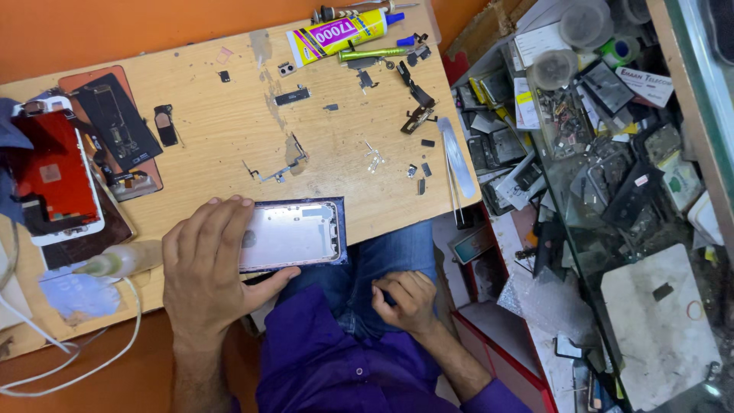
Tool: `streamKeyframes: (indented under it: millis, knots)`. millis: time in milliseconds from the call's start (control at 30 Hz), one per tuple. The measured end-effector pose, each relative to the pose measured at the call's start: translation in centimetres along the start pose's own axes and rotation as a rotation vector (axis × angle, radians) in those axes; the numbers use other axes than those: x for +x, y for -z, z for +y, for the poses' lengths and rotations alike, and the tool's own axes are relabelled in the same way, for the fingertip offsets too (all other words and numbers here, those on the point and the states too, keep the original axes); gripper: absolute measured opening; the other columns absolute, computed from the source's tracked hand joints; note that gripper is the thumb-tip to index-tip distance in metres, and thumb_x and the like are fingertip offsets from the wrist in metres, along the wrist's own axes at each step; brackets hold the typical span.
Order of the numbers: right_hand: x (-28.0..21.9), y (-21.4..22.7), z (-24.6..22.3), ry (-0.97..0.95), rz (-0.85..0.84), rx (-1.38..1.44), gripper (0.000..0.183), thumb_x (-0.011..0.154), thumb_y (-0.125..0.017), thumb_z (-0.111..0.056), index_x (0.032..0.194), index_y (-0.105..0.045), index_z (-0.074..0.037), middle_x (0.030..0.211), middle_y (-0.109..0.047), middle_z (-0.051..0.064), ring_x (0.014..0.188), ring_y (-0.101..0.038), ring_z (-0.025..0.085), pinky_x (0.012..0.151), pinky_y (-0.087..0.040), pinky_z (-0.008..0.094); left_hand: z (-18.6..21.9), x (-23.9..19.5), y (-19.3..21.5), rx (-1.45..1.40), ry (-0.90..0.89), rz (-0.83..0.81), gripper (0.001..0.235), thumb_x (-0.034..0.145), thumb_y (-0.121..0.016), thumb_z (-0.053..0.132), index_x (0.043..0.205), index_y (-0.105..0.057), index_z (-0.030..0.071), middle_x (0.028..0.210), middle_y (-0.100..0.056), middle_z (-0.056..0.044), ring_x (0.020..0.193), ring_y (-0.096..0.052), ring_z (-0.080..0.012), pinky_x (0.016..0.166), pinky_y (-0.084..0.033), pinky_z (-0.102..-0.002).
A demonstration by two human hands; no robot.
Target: The person assembles a smartphone by placing a metal bracket into the phone frame and securing it with multiple screws using a screwdriver. The person handles the phone frame, bracket, and screws throughout the process.
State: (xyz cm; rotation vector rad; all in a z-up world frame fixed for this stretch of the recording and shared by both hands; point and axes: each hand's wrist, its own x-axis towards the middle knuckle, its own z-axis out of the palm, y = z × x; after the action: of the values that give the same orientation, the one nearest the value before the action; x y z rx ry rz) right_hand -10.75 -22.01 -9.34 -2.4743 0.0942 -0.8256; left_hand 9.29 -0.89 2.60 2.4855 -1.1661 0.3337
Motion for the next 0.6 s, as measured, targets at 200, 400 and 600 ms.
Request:
streamKeyframes:
  millis: [200, 400, 600]
  knots:
    - [3.8, 4.8, 1.6, 0.227, 0.064, 0.115, 0.014, 0.08, -0.074, -0.001, 0.093, -0.068, -0.006, 0.088, -0.072, 0.005, 0.071, -0.07, 0.018, 0.059, -0.053, 0.031, -0.5, -0.6, 0.1, -0.048, -0.014, 0.033, 0.094, 0.071, -0.081, 0.065, 0.14, -0.057, 0.006, 0.137, -0.06, -0.01, 0.13, -0.054, -0.0309, 0.106, -0.041, -0.049]
    - [16.3, 10.9, 6.5, 0.071, -0.012, -0.239, 0.015, 0.097, -0.077, 0.003, 0.109, -0.074, -0.005, 0.102, -0.069, 0.008, 0.093, -0.066, 0.025, 0.08, -0.053, 0.036, -0.8, -1.0, 0.1, -0.064, -0.038, 0.056, 0.092, 0.074, -0.082, 0.065, 0.141, -0.057, 0.007, 0.14, -0.058, -0.01, 0.133, -0.052, -0.0305, 0.108, -0.04, -0.05]
    - [22.4, 10.3, 7.3, 0.17, -0.307, -0.275, 0.019, 0.096, -0.077, -0.005, 0.114, -0.078, -0.01, 0.108, -0.064, 0.007, 0.104, -0.061, 0.027, 0.087, -0.052, 0.039, -1.1, -1.6, -0.3, -0.064, -0.045, 0.071, 0.092, 0.076, -0.081, 0.068, 0.142, -0.057, 0.008, 0.141, -0.058, -0.009, 0.134, -0.051, -0.0299, 0.108, -0.04, -0.049]
